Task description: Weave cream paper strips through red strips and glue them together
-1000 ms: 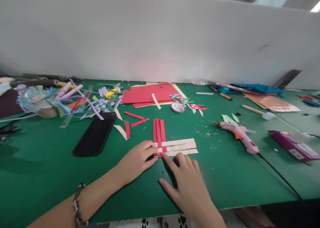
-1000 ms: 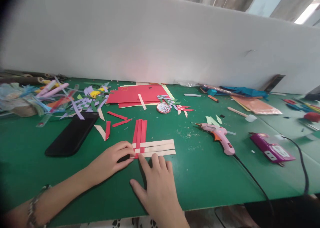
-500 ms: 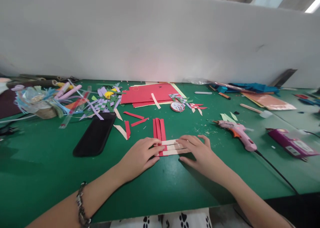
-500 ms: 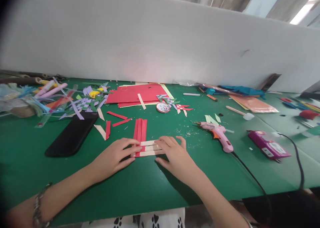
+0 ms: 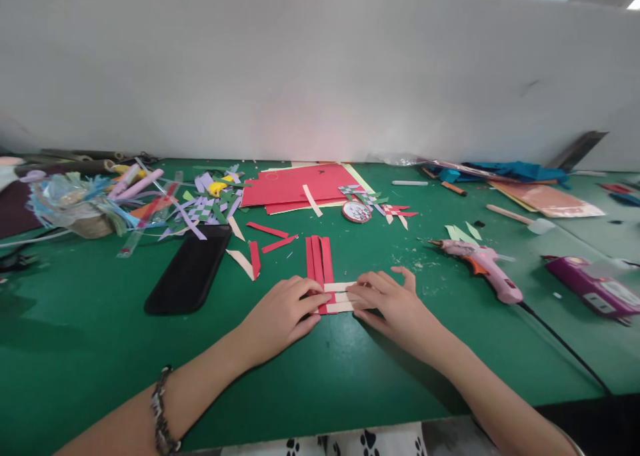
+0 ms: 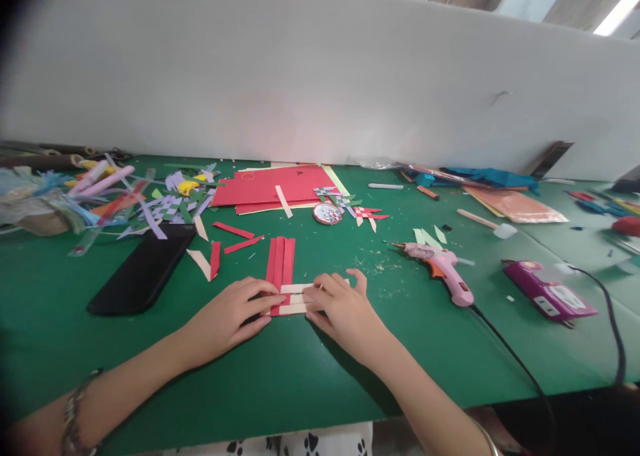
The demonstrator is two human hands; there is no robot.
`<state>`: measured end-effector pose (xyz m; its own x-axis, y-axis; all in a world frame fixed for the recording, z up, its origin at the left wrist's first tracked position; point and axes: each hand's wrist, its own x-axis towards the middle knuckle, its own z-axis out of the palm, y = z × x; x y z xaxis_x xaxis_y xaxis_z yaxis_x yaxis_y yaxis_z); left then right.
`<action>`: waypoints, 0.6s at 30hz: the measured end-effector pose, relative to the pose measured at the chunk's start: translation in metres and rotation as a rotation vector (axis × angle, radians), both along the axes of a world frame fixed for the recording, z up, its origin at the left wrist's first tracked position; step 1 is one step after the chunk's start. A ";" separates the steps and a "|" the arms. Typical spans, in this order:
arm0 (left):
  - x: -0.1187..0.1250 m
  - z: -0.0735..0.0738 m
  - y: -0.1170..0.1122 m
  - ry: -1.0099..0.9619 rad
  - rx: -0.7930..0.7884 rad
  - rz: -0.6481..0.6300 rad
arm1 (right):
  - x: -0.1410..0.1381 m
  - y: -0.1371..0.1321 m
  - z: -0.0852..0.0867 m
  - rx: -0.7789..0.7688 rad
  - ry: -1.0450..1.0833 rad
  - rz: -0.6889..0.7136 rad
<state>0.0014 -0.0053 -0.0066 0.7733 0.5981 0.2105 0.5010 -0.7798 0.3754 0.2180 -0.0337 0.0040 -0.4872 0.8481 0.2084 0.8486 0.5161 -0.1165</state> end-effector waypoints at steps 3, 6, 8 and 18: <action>0.001 0.002 0.000 0.007 -0.019 0.010 | -0.001 0.000 0.000 -0.029 0.012 -0.004; 0.002 0.005 0.000 0.000 -0.037 0.033 | -0.001 0.000 0.001 -0.040 0.015 -0.014; 0.002 0.006 -0.001 0.001 -0.046 0.038 | -0.001 0.000 0.000 -0.026 0.015 -0.016; 0.000 0.000 0.000 -0.024 -0.019 0.152 | 0.000 -0.002 -0.001 -0.034 0.070 -0.007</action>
